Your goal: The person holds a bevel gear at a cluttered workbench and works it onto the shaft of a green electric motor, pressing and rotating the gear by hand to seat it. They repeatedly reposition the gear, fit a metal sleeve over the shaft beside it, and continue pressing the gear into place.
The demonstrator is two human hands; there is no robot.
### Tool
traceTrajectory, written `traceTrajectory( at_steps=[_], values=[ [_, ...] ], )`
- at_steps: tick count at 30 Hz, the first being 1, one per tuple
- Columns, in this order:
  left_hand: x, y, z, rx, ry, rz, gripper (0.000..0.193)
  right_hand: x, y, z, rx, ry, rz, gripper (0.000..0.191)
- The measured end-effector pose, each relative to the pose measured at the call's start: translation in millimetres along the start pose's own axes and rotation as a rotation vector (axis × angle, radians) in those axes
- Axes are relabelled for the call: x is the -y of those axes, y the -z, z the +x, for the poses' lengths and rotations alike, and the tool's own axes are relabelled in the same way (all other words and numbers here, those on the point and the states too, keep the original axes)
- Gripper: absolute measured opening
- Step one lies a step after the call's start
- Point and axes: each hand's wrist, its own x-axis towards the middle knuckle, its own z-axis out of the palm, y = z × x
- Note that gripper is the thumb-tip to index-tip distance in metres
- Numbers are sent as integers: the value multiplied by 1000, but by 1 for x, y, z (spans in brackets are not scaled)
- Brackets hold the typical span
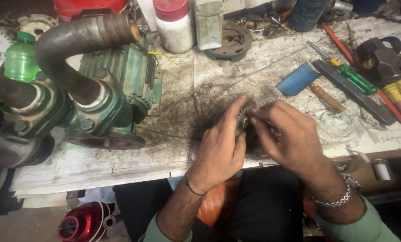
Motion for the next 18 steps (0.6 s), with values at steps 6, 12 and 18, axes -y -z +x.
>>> traceTrajectory(
  at_steps=[6, 12, 18],
  values=[
    [1, 0, 3, 47, 79, -2, 73, 0, -2, 3, -33, -14, 105, 15],
    [1, -1, 1, 19, 24, 23, 73, 4, -1, 0, 84, -274, 78, 11],
    [0, -2, 2, 4, 0, 75, 73, 0, -2, 0, -14, -176, 239, 11]
  ],
)
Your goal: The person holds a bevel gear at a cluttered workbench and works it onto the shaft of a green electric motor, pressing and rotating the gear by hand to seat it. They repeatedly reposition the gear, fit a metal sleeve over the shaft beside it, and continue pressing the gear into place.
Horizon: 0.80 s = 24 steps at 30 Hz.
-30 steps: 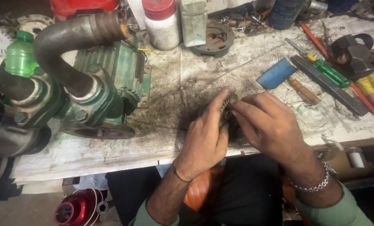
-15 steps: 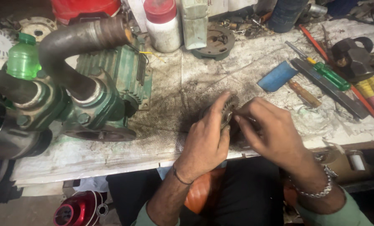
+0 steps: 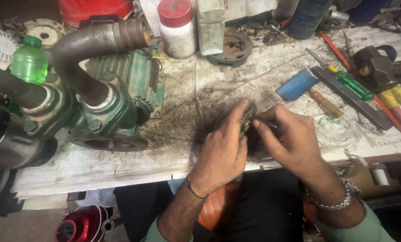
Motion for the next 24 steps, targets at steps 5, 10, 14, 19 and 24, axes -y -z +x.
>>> traceTrajectory(
  at_steps=[5, 10, 14, 19, 24],
  values=[
    [-3, 2, -1, 58, 115, -54, 75, -2, -4, -8, 105, -231, -77, 14],
    [-3, 0, 0, 16, 13, -44, 74, -5, -4, -8, 138, -218, 214, 8],
    [-3, 0, -1, 19, 18, -34, 73, -5, -8, -8, 49, -312, 87, 10],
    [-5, 2, 2, 49, -1, -79, 78, -7, -3, -8, 174, -267, 203, 7],
    [-4, 11, -1, 47, -27, -215, 80, -3, -7, -7, 6, -131, 85, 10]
  ],
)
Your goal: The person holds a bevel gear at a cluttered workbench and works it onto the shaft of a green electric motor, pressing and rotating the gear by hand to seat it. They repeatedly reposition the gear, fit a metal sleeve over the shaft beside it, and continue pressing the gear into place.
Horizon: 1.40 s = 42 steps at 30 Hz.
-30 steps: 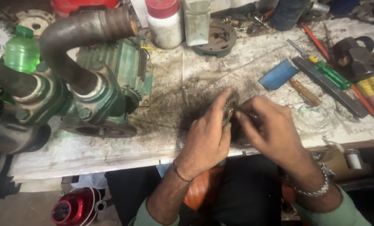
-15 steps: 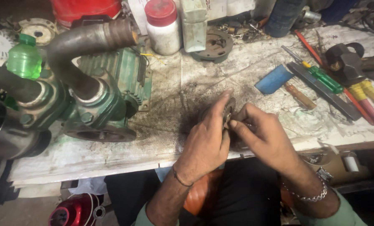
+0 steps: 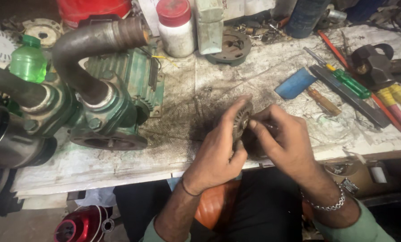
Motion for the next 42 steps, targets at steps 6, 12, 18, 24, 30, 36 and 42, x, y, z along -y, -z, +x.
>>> traceTrajectory(
  at_steps=[6, 12, 18, 24, 30, 36, 42],
  values=[
    [5, -3, -1, -13, -38, 33, 77, 6, 7, 6, 102, 3, -188, 13],
    [6, -5, -2, -7, -59, 93, 75, 6, 14, 7, 43, 119, -226, 16],
    [8, -3, -2, 4, -44, 48, 77, 9, 11, 4, -38, 245, -325, 24],
    [9, -6, -3, 4, -69, 120, 74, 8, 16, 1, 144, -124, -439, 16],
    [10, -6, -1, -8, -63, 108, 75, 6, 5, 1, -91, 397, -352, 17],
    [7, -7, -2, -4, -78, 149, 72, 10, 16, 5, 132, 81, -190, 17],
    [8, -7, -2, -31, -90, 100, 73, 7, 7, -1, -53, 127, -294, 14]
  ],
)
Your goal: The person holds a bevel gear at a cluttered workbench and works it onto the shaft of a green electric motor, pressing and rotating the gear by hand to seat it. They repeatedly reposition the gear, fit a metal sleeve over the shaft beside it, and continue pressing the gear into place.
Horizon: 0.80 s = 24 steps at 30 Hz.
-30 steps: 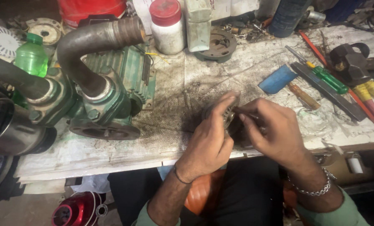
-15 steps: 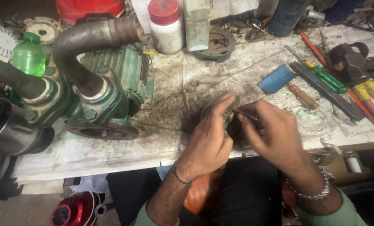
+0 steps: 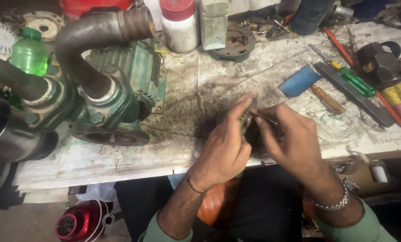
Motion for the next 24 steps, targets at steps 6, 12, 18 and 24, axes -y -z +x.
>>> traceTrajectory(
  at_steps=[6, 12, 18, 24],
  values=[
    [-2, -1, 2, 0, 18, 32, 71, 8, 3, 2, 69, -92, 50, 14],
    [-2, -2, 1, 6, 24, 31, 72, 7, 3, 3, 169, -222, 83, 13],
    [-2, -3, 0, 13, 36, 41, 71, 2, -1, -1, -78, 32, 96, 13],
    [-2, -4, 0, 16, 21, 53, 71, 7, 5, 2, 205, -188, 92, 11]
  ],
)
